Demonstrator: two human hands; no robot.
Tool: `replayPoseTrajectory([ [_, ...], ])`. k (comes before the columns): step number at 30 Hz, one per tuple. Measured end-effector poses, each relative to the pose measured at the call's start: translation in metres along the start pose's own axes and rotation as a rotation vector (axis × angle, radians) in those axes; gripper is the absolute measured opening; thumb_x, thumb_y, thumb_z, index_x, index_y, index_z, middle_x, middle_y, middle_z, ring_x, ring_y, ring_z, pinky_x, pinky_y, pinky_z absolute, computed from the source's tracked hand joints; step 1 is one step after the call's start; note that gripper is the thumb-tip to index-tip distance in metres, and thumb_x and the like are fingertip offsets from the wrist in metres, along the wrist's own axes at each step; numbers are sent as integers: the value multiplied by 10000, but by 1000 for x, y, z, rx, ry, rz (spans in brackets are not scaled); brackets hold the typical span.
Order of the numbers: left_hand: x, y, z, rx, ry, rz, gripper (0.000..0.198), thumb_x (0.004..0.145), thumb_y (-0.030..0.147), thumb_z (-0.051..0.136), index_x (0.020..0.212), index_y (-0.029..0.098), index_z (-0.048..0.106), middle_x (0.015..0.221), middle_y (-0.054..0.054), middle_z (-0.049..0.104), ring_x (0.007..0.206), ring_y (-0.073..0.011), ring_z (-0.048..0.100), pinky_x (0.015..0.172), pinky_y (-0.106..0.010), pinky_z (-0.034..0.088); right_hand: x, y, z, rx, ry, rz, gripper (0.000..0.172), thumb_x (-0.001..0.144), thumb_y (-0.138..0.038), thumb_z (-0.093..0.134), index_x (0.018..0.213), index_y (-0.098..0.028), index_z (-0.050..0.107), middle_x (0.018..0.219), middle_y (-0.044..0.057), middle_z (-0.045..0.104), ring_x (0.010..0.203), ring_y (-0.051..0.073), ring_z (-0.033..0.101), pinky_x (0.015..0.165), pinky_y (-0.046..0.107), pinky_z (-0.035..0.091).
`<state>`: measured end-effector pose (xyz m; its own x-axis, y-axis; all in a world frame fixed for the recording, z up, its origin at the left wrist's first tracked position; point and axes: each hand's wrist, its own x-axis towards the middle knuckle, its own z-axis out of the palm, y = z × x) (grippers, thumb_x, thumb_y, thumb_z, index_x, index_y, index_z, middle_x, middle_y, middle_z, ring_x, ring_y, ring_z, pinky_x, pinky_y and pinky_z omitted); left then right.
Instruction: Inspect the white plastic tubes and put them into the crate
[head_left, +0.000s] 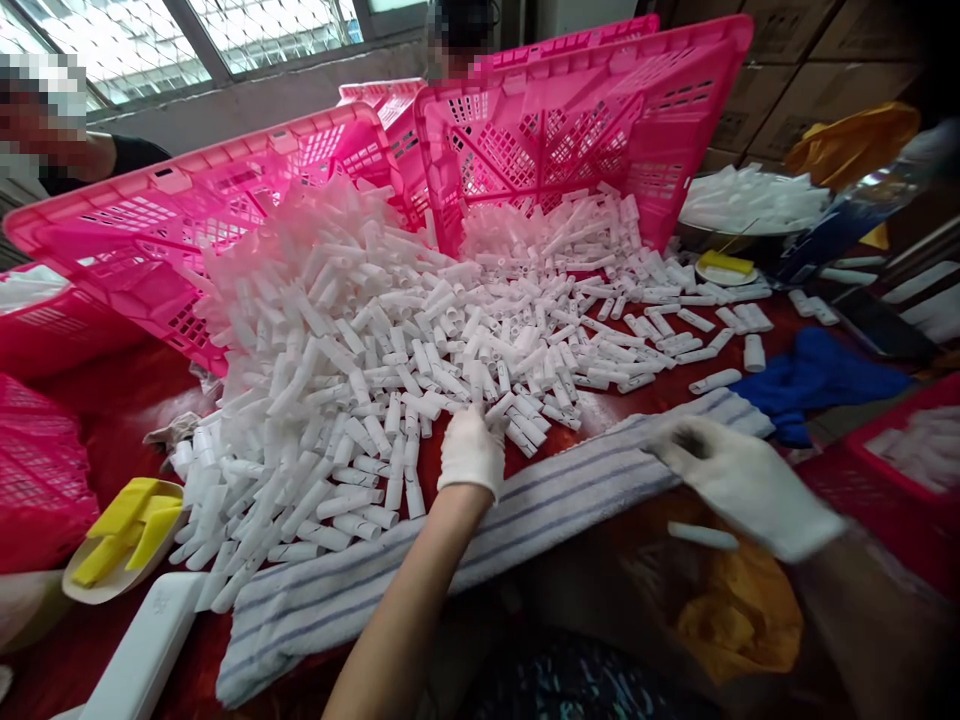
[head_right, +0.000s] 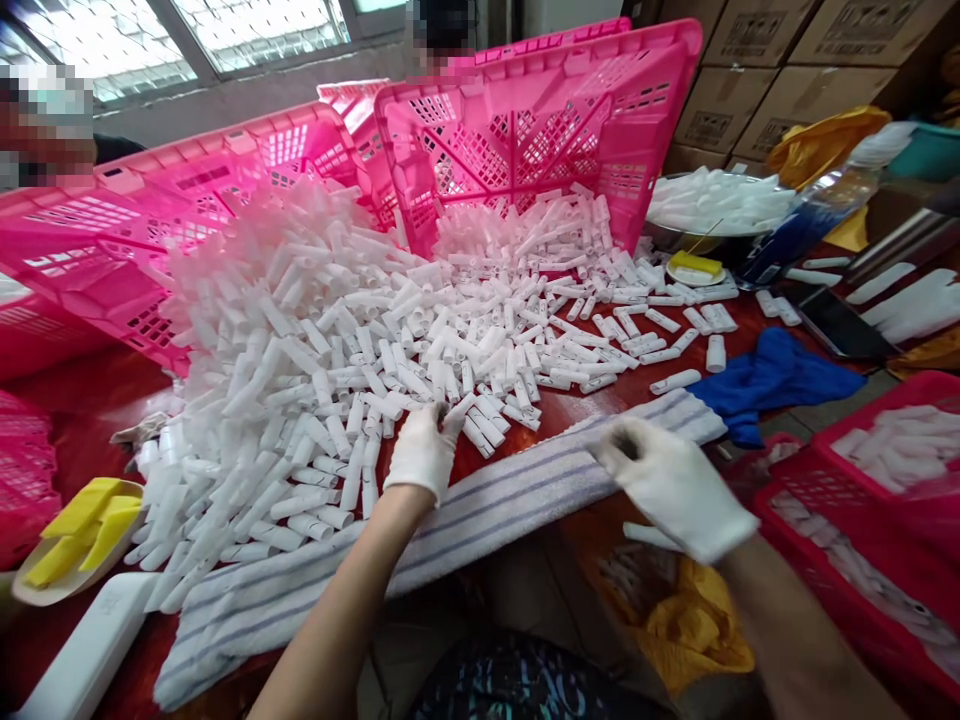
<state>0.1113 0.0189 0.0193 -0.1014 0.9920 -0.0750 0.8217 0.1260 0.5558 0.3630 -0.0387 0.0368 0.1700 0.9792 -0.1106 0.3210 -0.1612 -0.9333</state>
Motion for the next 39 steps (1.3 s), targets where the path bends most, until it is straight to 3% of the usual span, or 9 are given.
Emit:
replayPoseTrajectory([
  [5, 26, 6, 13, 251, -2, 53, 307, 844, 335, 595, 1084, 159, 671, 946, -127, 658, 946, -282, 635, 807, -356, 453, 67, -12, 77, -631, 91, -138, 405, 808, -429, 625, 1109, -159, 649, 995, 148, 695, 896, 302, 641, 784, 391, 483],
  [8, 27, 3, 16, 246, -25, 48, 306, 837, 370, 601, 1056, 180, 697, 957, -108, 650, 925, -268, 637, 779, -346, 451, 83, -5, 100, -778, 107, -167, 395, 824, -281, 583, 1194, -149, 622, 1050, 177, 683, 972, 324, 636, 851, 415, 460],
  [12, 34, -2, 18, 224, -43, 31, 301, 718, 359, 720, 999, 251, 719, 1048, -122, 642, 897, -281, 636, 741, -358, 475, 75, 10, 89, -334, 93, -238, 311, 836, -287, 567, 1118, -173, 630, 1030, 109, 687, 934, 245, 634, 859, 358, 469],
  [16, 28, -2, 17, 175, -23, 31, 260, 790, 300, 652, 1039, 239, 695, 1045, -128, 652, 931, -280, 633, 786, -370, 477, 67, 7, 81, 234, -28, -71, 322, 759, -489, 659, 878, -192, 625, 704, -10, 614, 571, 124, 524, 545, 258, 434],
  [19, 6, -1, 12, -99, 33, 84, 285, 860, 257, 576, 1138, 221, 624, 1056, -100, 666, 948, -224, 641, 839, -331, 484, 64, -7, 84, 464, -24, 29, 409, 640, -524, 758, 814, -192, 592, 593, -56, 524, 467, 78, 408, 430, 216, 315],
  [23, -29, -4, 7, -505, 91, 230, 227, 863, 198, 574, 1088, 169, 590, 1016, -85, 680, 896, -176, 660, 837, -301, 518, 56, -25, 84, 500, -95, 31, 423, 620, -543, 769, 756, -196, 570, 563, -71, 476, 429, 59, 337, 400, 212, 263],
  [28, -51, -4, 16, -458, 282, 434, 177, 859, 205, 596, 1032, 168, 609, 940, -83, 699, 863, -192, 680, 803, -330, 563, 36, -40, 84, 262, -213, -121, 314, 780, -504, 659, 810, -193, 634, 705, -13, 587, 622, 124, 524, 571, 250, 428],
  [32, -57, -3, 31, -429, 408, 450, 188, 856, 229, 617, 1032, 161, 611, 894, -80, 706, 819, -185, 692, 768, -311, 580, 18, -44, 92, 208, -315, -166, 395, 901, -533, 470, 936, -186, 655, 784, 30, 617, 670, 157, 559, 589, 278, 454],
  [39, -60, -6, 32, -488, 383, 410, 210, 836, 257, 636, 1021, 160, 617, 917, -95, 705, 850, -203, 694, 795, -331, 567, 5, -29, 93, 527, -80, -99, 287, 789, -477, 688, 868, -222, 583, 631, -53, 524, 539, 99, 480, 545, 235, 428],
])
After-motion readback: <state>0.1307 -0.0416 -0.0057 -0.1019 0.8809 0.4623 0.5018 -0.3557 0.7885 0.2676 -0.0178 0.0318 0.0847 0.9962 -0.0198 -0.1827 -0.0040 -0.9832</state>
